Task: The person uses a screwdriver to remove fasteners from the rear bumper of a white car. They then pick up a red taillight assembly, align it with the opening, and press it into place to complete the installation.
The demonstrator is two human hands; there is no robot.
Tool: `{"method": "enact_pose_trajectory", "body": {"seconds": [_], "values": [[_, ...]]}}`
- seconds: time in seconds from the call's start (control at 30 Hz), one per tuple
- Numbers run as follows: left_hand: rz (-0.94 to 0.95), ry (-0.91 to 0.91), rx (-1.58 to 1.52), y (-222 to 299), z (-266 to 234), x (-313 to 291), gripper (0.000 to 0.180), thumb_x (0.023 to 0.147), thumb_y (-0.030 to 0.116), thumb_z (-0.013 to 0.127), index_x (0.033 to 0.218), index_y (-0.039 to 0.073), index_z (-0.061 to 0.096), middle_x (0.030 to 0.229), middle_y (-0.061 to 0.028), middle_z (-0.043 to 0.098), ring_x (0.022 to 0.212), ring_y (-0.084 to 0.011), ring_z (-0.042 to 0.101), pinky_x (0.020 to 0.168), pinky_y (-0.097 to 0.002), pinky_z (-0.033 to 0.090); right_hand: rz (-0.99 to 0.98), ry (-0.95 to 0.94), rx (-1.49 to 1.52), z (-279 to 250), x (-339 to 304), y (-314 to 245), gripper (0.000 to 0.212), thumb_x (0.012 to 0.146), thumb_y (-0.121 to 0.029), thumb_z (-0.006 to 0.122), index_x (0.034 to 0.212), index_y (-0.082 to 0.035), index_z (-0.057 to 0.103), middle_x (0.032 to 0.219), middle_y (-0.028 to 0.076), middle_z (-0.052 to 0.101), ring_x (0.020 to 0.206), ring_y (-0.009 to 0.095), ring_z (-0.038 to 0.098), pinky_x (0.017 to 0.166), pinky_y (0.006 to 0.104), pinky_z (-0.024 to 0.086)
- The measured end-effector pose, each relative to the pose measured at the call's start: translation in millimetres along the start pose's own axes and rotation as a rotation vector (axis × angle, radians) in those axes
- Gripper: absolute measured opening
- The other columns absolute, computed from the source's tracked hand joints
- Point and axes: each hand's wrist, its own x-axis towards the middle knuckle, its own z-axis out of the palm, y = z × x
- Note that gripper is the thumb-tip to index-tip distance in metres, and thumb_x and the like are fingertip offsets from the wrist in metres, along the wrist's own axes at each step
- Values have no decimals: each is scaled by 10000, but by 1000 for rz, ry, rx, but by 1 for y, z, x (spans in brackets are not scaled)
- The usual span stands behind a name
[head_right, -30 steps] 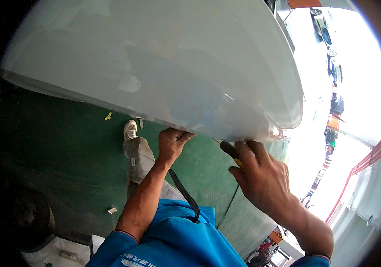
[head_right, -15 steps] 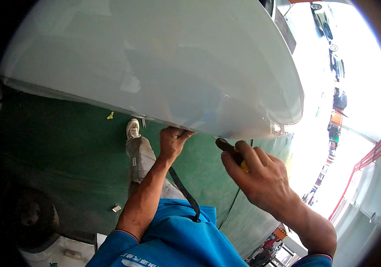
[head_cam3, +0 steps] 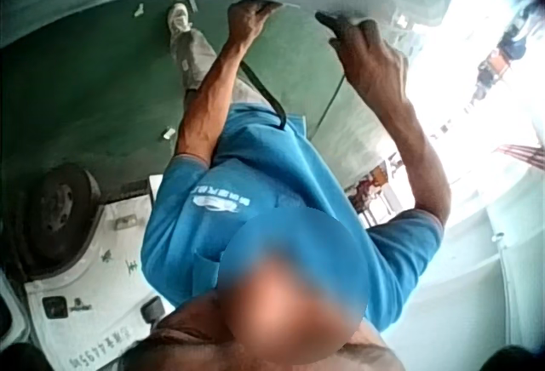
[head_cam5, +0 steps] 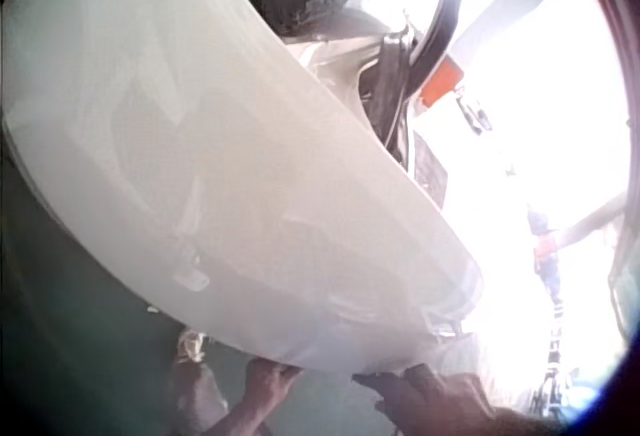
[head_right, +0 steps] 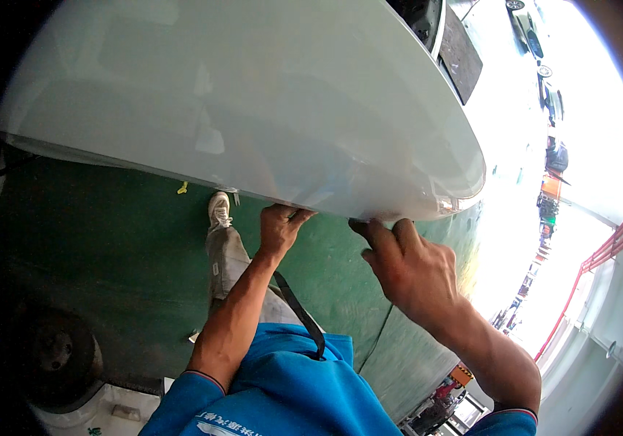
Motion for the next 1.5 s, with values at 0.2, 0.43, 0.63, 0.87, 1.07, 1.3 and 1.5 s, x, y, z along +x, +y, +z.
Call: {"method": "enact_pose_trajectory", "body": {"seconds": [0.2, 0.43, 0.63, 0.87, 1.07, 1.3, 1.5], "values": [[30, -34, 101, 0, -2, 2, 186, 850, 247, 835, 933, 88, 788, 845, -81, 760, 739, -265, 718, 661, -384, 559, -6, 74, 58, -8, 3, -4, 377, 929, -196, 742, 1257, -80, 599, 996, 105, 604, 700, 201, 664, 502, 339, 539], [4, -41, 81, -1, 1, 1, 205, 853, 273, 831, 922, 85, 782, 842, -88, 758, 735, -282, 713, 653, -390, 553, 72, 29, 152, -9, 1, -3, 363, 927, -183, 735, 1266, -129, 616, 983, 83, 597, 730, 181, 665, 513, 344, 539], [36, -36, 142, 5, -1, 4, 210, 866, 284, 821, 933, 89, 783, 819, -82, 755, 710, -277, 707, 639, -384, 548, -177, 199, -75, -3, 2, 8, 365, 929, -233, 739, 1256, -120, 622, 928, 64, 602, 659, 214, 660, 507, 362, 521], [-34, -93, 120, 6, -5, 4, 224, 879, 296, 811, 951, 87, 780, 813, -81, 752, 697, -275, 701, 633, -384, 541, 118, 16, 138, -16, 2, -6, 330, 931, -232, 738, 1217, -101, 639, 943, 81, 619, 707, 219, 678, 526, 367, 526], [10, -80, 135, 3, 3, -1, 240, 886, 305, 807, 954, 76, 779, 811, -98, 752, 683, -273, 705, 624, -381, 539, -64, 171, 70, -6, -1, 6, 338, 897, -264, 771, 1165, -98, 650, 945, 66, 623, 693, 217, 677, 537, 380, 527], [-203, -254, 110, 8, -4, 4, 283, 906, 277, 790, 1068, 46, 768, 944, -139, 774, 790, -259, 741, 716, -359, 564, -33, 306, 252, -17, -47, 24, 328, 801, -133, 796, 1111, -112, 690, 810, 46, 602, 671, 204, 663, 548, 354, 507], [-219, -204, 496, -22, -50, -15, 245, 930, 239, 687, 1075, 53, 752, 998, -156, 768, 933, -334, 741, 812, -415, 575, 271, 420, 702, 70, -186, 67, 307, 803, -141, 794, 1086, -72, 697, 847, 88, 672, 722, 255, 694, 615, 357, 535]]}}
